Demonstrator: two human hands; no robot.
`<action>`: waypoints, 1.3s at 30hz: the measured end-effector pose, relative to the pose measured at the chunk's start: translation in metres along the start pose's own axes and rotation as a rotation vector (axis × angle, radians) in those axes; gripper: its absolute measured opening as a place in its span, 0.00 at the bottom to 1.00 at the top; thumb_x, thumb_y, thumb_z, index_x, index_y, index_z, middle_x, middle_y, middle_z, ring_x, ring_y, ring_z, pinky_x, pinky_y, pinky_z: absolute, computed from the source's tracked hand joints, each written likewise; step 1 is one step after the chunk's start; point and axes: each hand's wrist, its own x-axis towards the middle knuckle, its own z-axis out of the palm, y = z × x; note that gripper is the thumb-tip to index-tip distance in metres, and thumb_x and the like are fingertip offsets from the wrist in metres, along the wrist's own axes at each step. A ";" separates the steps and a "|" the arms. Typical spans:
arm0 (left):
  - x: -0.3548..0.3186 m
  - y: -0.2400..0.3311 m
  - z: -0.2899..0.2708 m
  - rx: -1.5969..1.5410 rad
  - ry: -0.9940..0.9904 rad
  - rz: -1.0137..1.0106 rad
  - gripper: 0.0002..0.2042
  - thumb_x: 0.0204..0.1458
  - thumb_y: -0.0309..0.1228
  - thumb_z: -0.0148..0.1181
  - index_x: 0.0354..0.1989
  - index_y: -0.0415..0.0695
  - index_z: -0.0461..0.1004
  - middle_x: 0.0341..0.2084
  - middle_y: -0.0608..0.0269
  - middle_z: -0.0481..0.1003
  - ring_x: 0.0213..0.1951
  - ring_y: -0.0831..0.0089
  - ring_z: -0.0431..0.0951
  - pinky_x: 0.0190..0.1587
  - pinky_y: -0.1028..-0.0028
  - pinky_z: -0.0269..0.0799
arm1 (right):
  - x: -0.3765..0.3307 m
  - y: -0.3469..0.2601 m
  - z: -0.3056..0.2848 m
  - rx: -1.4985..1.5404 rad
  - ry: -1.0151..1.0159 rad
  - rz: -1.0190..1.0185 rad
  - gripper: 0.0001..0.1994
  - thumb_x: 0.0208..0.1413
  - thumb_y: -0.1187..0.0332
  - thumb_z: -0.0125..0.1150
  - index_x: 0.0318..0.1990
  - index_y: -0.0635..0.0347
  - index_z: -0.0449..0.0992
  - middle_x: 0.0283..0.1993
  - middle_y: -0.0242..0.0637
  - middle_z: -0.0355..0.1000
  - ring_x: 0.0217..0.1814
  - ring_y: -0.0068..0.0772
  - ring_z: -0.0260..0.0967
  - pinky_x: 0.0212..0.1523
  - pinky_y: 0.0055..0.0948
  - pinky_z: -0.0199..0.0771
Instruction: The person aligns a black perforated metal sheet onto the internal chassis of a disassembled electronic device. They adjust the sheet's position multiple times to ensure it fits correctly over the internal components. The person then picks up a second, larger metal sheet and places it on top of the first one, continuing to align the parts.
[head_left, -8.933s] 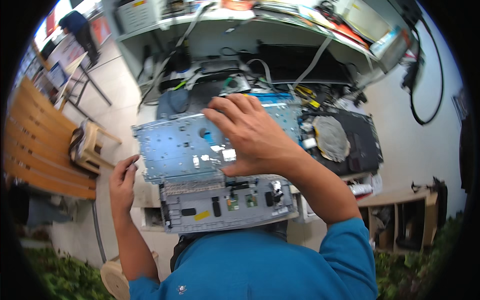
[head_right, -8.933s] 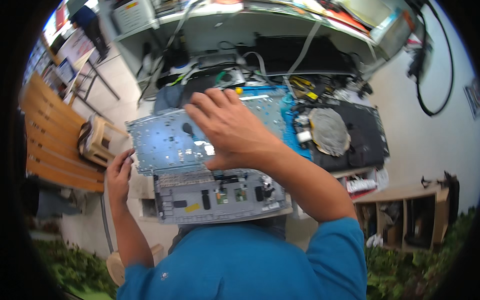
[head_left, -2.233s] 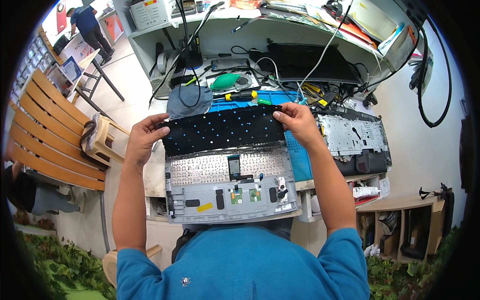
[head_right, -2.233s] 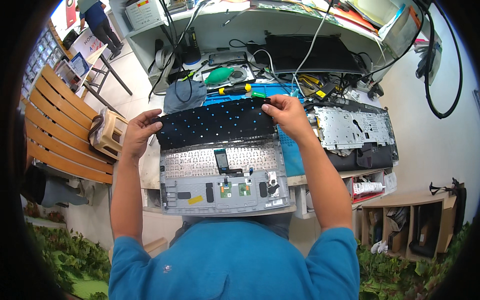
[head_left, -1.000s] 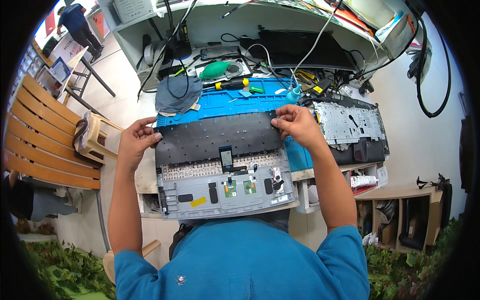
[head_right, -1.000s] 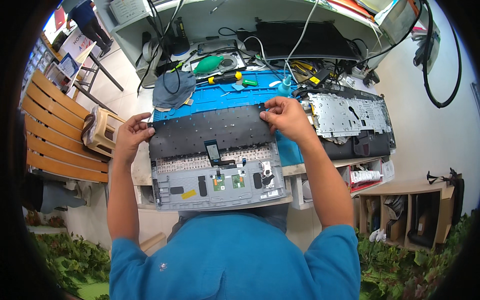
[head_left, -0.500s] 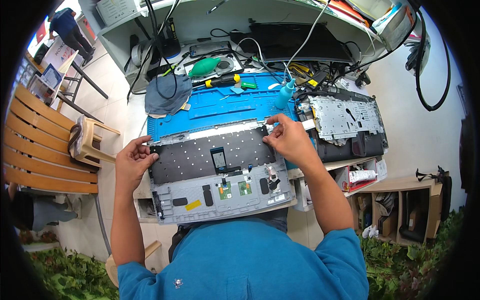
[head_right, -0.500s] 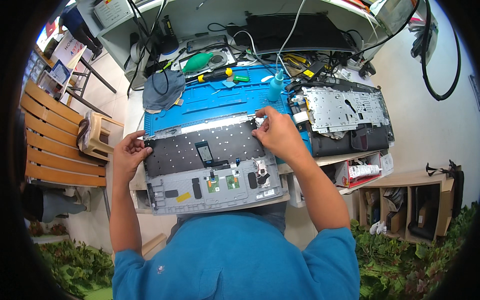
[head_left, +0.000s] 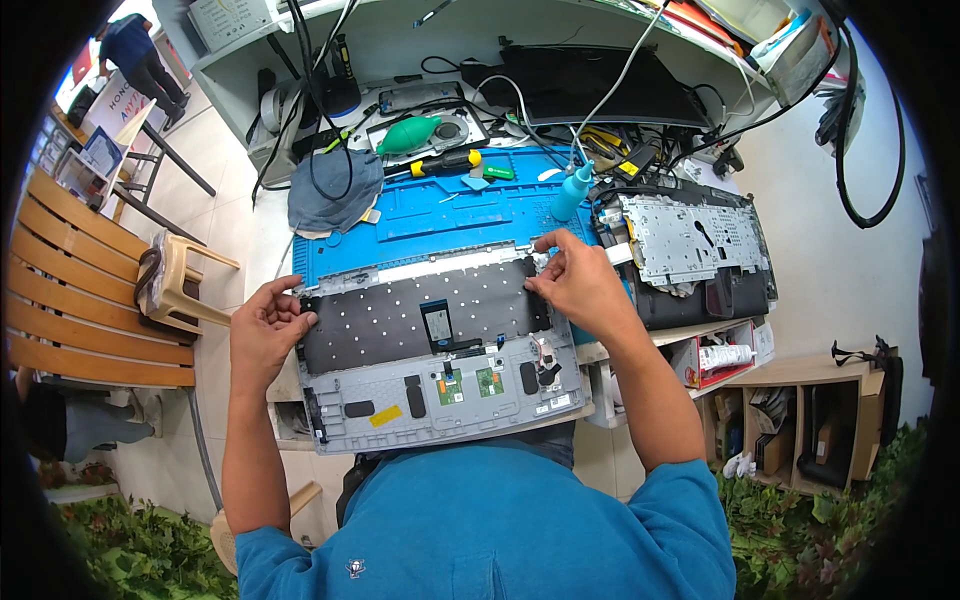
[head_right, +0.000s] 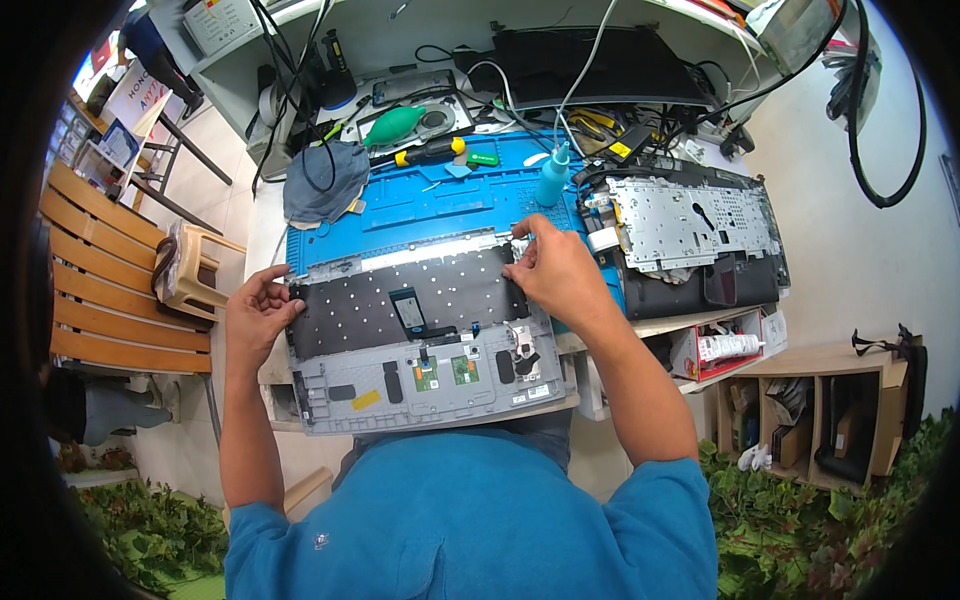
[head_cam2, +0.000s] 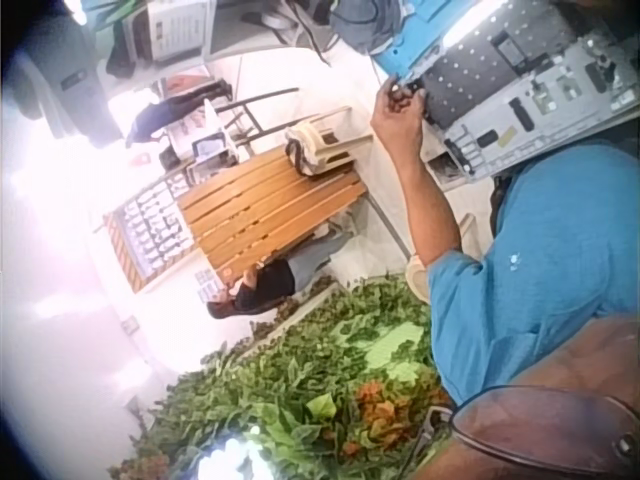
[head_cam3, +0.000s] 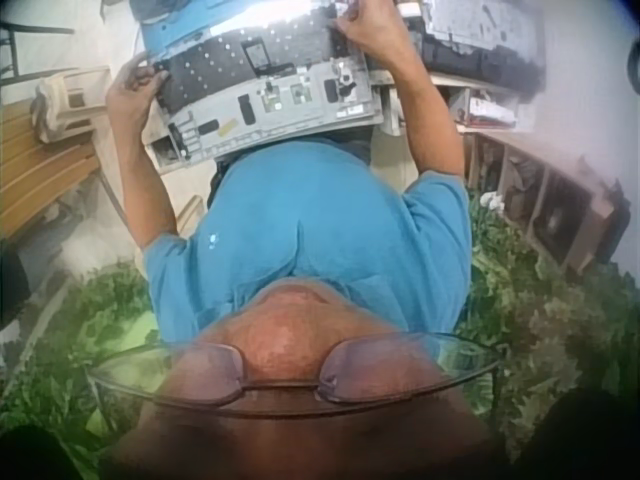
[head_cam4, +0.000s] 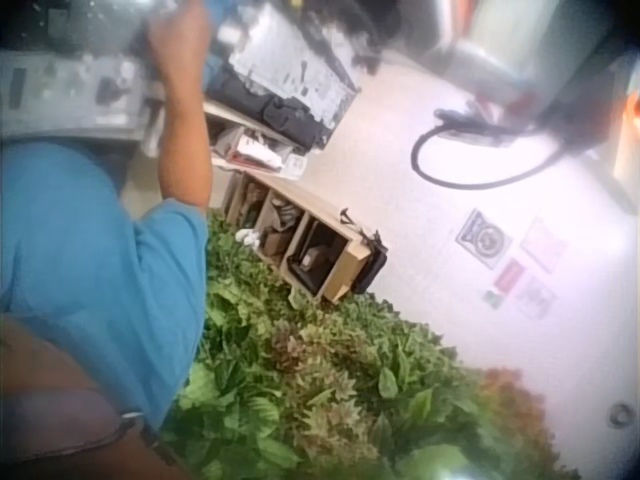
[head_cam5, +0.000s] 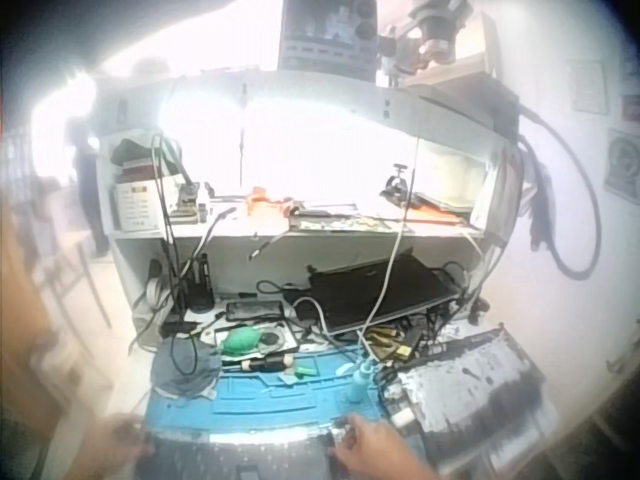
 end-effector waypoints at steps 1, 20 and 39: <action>0.000 0.001 0.000 0.000 0.001 -0.006 0.29 0.54 0.13 0.77 0.66 0.36 0.81 0.37 0.70 0.78 0.35 0.87 0.76 0.41 0.85 0.76 | 0.000 0.000 0.000 0.002 -0.003 0.003 0.24 0.55 0.72 0.84 0.57 0.68 0.81 0.33 0.45 0.85 0.35 0.44 0.86 0.40 0.40 0.83; -0.002 0.019 -0.028 0.026 0.214 0.543 0.12 0.62 0.15 0.73 0.52 0.37 0.89 0.40 0.63 0.82 0.42 0.77 0.79 0.47 0.79 0.75 | 0.004 -0.019 -0.036 0.418 0.186 -0.314 0.09 0.60 0.83 0.75 0.44 0.61 0.88 0.40 0.31 0.83 0.41 0.20 0.81 0.38 0.22 0.80; -0.028 0.011 -0.006 0.347 0.002 0.357 0.12 0.61 0.20 0.73 0.52 0.39 0.90 0.44 0.57 0.86 0.38 0.74 0.85 0.40 0.75 0.79 | -0.012 0.024 -0.014 -0.488 0.201 -0.693 0.11 0.50 0.77 0.76 0.43 0.56 0.89 0.40 0.33 0.78 0.46 0.38 0.78 0.43 0.37 0.83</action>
